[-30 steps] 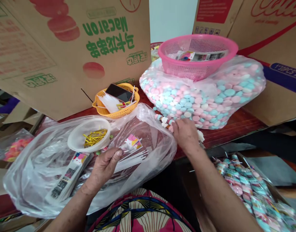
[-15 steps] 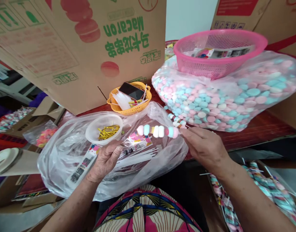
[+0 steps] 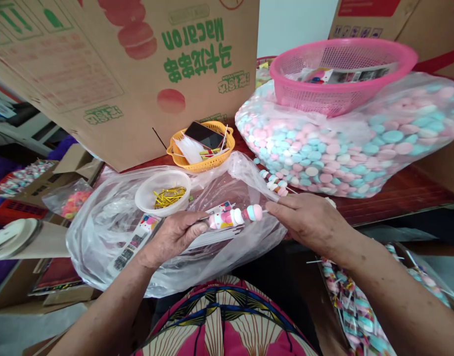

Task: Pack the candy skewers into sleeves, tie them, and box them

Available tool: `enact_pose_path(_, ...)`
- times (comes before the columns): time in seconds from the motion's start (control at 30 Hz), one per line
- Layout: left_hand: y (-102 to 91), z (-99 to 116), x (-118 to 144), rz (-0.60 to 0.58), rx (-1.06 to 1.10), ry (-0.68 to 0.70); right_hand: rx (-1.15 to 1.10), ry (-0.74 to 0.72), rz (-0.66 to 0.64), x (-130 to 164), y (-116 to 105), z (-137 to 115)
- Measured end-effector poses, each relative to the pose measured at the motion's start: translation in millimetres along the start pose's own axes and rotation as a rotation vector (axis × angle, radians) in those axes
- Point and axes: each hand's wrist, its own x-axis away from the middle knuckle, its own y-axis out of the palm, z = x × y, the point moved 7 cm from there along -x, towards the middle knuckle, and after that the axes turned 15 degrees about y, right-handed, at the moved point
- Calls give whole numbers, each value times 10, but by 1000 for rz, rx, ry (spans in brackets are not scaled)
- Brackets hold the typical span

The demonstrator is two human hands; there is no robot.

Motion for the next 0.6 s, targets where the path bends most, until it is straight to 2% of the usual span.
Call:
enact_pose_path(0.1, 32, -21, -100, -49, -75, -17, -27, -73, -25, -51, -19, -104)
enact_pose_path(0.17, 101, -60, -152, -126, -101, -69, -6, -92, -54, -86, -15, -168)
enact_pose_path(0.3, 281, -42, -251, -242, 90, -141, 57, -164, -105, -147, 40, -316)
enact_pose_path(0.47, 478, 72, -406, -317, 369, -116, 56, -304, -114, -215, 129, -510)
enact_pose_path(0.6, 527, 21, -448, -311, 388, -130, -19, -308, -203, -253, 191, -523)
